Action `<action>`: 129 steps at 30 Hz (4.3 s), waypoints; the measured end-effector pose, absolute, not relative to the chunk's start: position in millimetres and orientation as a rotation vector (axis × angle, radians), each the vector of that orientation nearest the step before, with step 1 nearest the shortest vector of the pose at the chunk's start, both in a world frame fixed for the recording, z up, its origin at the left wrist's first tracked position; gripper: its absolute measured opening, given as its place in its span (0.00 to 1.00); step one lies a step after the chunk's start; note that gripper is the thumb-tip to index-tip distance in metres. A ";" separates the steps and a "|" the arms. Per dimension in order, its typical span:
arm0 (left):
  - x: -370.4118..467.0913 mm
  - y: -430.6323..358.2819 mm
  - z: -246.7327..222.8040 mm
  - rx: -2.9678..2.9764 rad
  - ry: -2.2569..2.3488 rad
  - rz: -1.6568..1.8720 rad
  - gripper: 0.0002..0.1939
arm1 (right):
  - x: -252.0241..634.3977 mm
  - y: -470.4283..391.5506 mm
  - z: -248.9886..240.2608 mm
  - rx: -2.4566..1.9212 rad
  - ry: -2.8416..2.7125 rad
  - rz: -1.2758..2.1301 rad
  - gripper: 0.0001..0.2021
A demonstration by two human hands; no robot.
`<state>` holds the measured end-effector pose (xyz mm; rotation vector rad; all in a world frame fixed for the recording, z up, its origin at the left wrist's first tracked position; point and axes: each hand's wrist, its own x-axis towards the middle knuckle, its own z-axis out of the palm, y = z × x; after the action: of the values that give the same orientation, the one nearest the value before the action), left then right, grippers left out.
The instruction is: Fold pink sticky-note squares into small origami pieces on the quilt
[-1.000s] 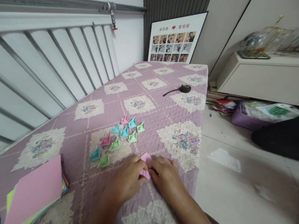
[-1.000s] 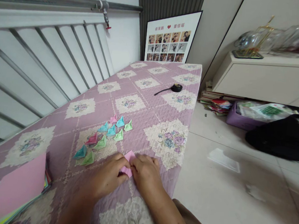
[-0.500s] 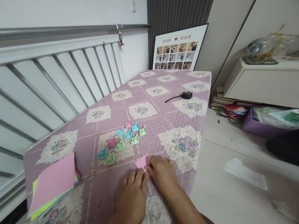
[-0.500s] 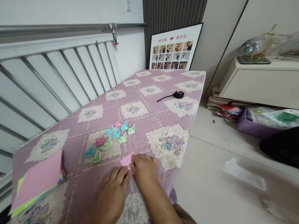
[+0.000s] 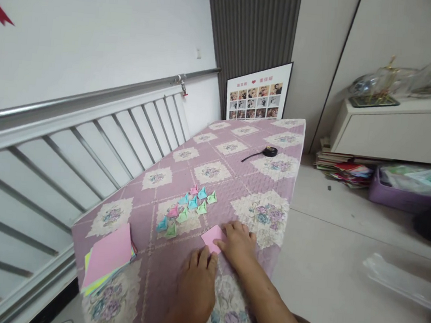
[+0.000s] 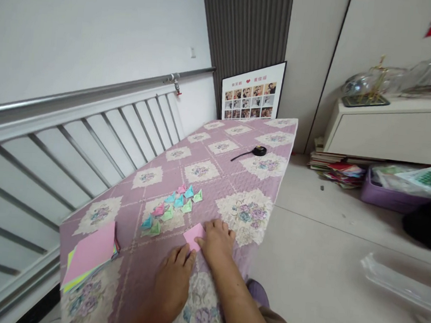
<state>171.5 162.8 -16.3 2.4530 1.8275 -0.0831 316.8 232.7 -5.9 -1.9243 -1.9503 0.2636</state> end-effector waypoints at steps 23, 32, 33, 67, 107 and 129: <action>129.1 191.5 -7.2 2.546 1.447 0.022 0.28 | 310.7 233.0 -14.1 -1.939 -1.931 0.249 0.18; 124.4 199.1 3.3 2.479 1.381 0.067 0.32 | 311.2 232.5 -17.5 -1.926 -1.929 0.216 0.18; 124.0 202.4 5.6 2.461 1.360 0.092 0.33 | 311.2 232.6 -17.4 -1.925 -1.928 0.216 0.18; 137.0 268.2 11.7 1.907 1.450 0.287 0.05 | 313.0 234.9 -17.2 -1.604 -1.877 0.670 0.27; 97.4 142.1 -24.1 2.165 1.926 0.510 0.05 | 282.8 197.2 -19.2 -1.133 -2.427 0.496 0.06; 99.7 158.5 -13.4 1.884 2.082 0.407 0.07 | 277.6 199.6 -18.8 -1.476 -2.332 0.370 0.11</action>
<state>99.7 158.5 -13.4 1.8842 2.0820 0.4072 277.6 199.6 -18.8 -1.4757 -2.3322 0.3702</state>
